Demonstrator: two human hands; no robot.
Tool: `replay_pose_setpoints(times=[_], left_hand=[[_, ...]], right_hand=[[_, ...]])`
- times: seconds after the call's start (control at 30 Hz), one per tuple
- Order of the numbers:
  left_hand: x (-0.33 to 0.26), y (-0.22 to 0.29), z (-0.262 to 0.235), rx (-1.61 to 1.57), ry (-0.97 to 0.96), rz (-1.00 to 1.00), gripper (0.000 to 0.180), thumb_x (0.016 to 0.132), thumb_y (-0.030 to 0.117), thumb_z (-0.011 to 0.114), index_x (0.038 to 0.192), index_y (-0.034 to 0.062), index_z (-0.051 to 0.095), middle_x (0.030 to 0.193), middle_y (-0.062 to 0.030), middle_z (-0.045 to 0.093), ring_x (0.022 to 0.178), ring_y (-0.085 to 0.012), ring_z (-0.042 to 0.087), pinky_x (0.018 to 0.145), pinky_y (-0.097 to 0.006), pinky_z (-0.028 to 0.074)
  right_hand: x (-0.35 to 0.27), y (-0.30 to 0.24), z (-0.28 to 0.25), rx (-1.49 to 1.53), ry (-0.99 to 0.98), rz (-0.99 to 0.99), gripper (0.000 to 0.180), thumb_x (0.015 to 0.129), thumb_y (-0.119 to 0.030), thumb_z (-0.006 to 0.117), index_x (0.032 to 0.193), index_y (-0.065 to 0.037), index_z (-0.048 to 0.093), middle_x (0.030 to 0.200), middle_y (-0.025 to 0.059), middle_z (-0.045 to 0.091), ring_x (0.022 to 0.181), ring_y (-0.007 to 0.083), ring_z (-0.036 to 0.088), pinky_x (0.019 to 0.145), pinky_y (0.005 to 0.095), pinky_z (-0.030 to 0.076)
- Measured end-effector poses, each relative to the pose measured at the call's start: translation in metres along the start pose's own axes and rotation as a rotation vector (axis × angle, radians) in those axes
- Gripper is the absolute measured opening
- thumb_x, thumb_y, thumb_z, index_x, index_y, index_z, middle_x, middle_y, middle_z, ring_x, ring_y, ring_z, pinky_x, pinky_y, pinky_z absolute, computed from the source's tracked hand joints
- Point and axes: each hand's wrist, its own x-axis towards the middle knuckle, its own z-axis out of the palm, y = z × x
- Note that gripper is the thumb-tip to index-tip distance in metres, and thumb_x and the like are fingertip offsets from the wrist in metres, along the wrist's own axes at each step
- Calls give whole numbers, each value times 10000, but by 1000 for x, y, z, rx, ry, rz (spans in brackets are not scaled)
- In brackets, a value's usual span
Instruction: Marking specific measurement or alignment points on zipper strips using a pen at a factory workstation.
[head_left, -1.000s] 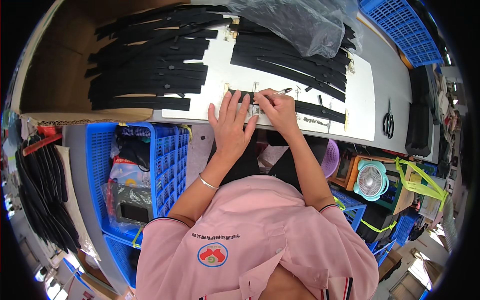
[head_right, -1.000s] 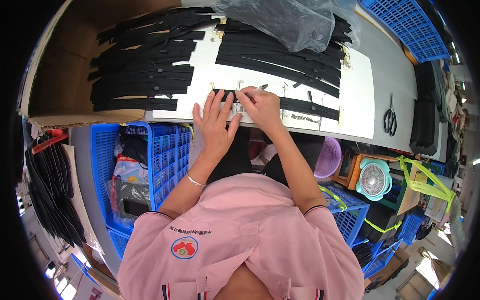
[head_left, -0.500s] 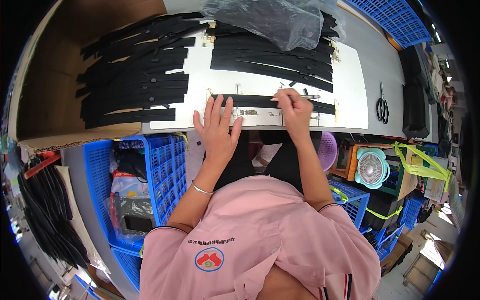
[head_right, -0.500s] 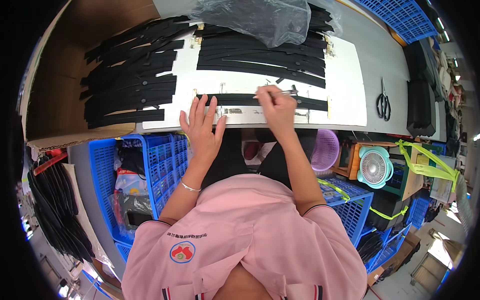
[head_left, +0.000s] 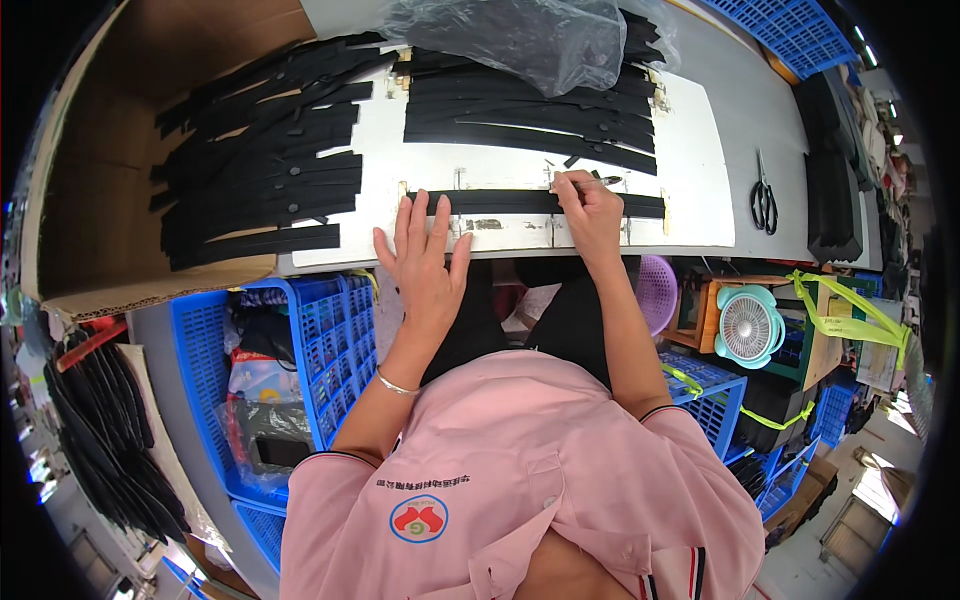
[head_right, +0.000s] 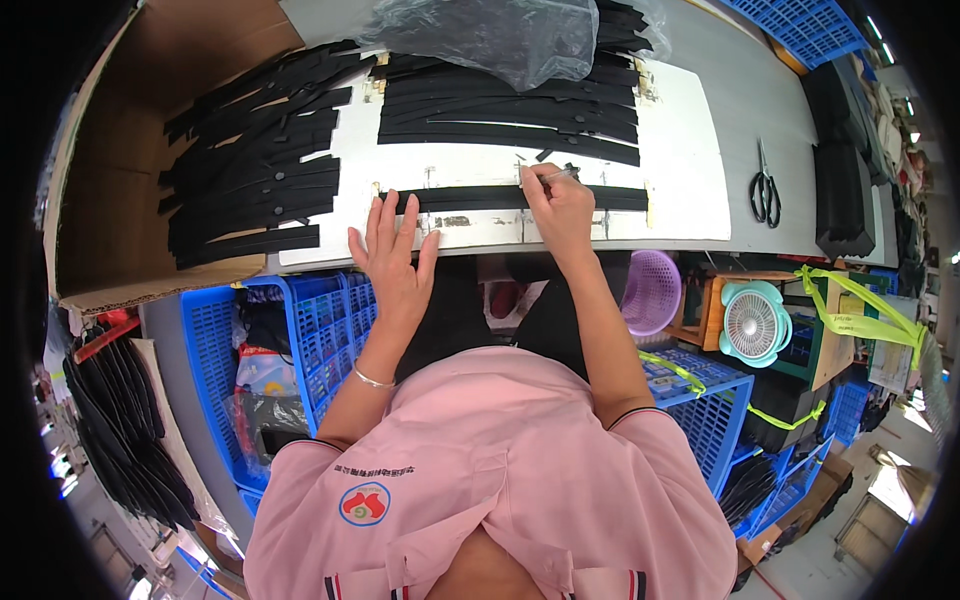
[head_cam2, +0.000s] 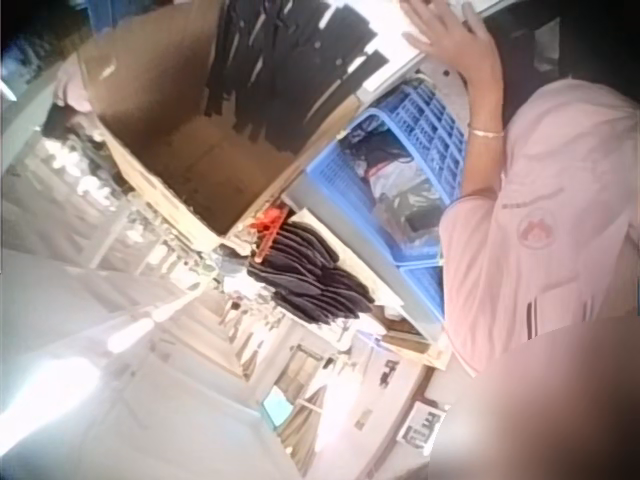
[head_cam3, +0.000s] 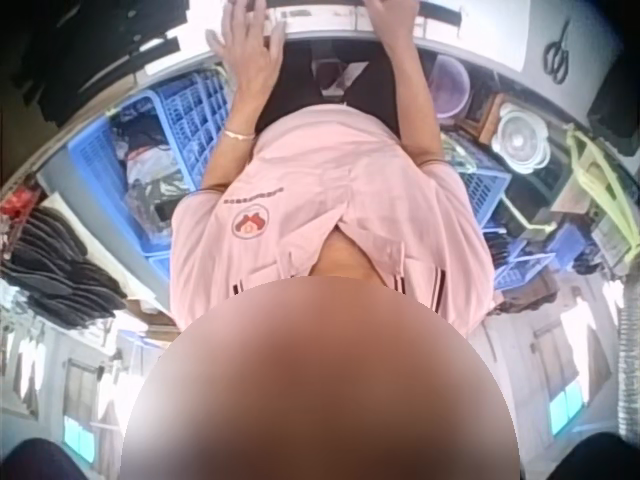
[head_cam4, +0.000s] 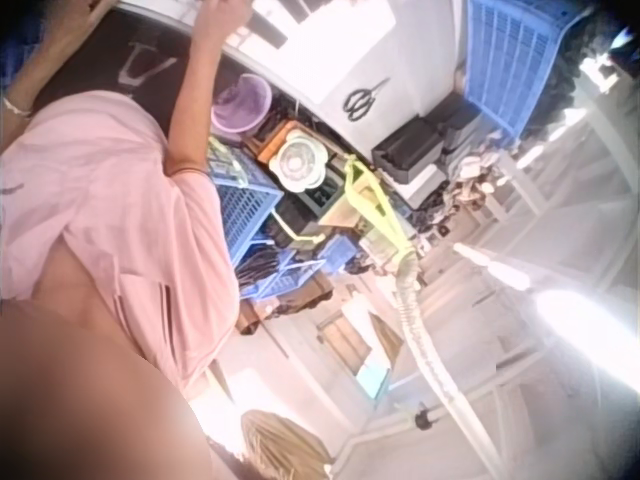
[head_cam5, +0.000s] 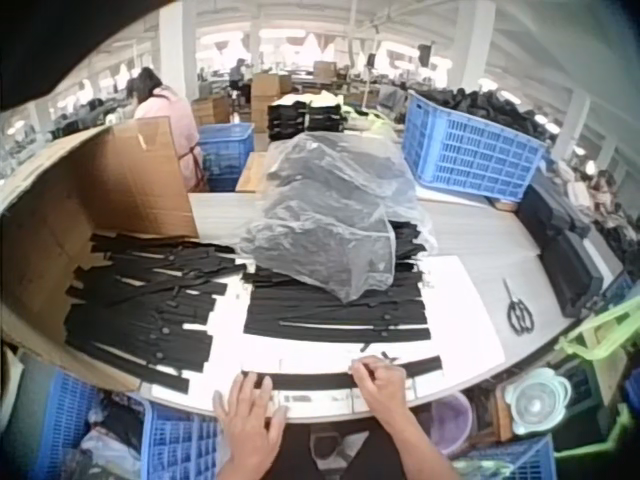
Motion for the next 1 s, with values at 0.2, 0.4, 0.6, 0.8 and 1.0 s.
replay_pose_setpoints(times=[0.2,0.4,0.6,0.8,1.0], left_hand=[[25,48,19,-362,72,149,417,894,190,746,1279,45,680,1383,-132,607,1304,-332,535,1142,-526,320],[42,60,44,-383,108,152,146,836,81,768,980,59,761,1063,-57,691,1037,-258,612,951,-406,418],[43,62,47,-368,122,160,136,818,76,766,950,54,743,1063,-53,672,1037,-265,608,945,-421,422],[43,63,47,-345,113,155,140,824,87,780,962,70,760,1063,-32,700,1048,-241,621,949,-393,419],[42,62,45,-320,81,140,135,830,92,787,963,86,763,1078,-28,705,1049,-243,623,950,-389,417]], right_hand=[[0,-1,0,-46,3,-37,199,957,-195,709,894,-7,731,652,79,658,548,176,621,543,311,462],[0,-1,1,-6,33,-61,195,953,-189,704,880,-11,731,636,86,653,543,185,624,543,313,465],[-5,6,-6,93,-91,-51,189,933,-164,700,832,-7,727,644,99,656,526,203,620,523,317,459],[-4,4,-8,15,-76,-113,197,920,-174,700,816,-9,728,662,120,667,530,220,629,520,319,461],[-12,-6,-35,250,-101,71,179,940,-84,637,830,33,716,704,35,689,624,79,606,592,238,468]])
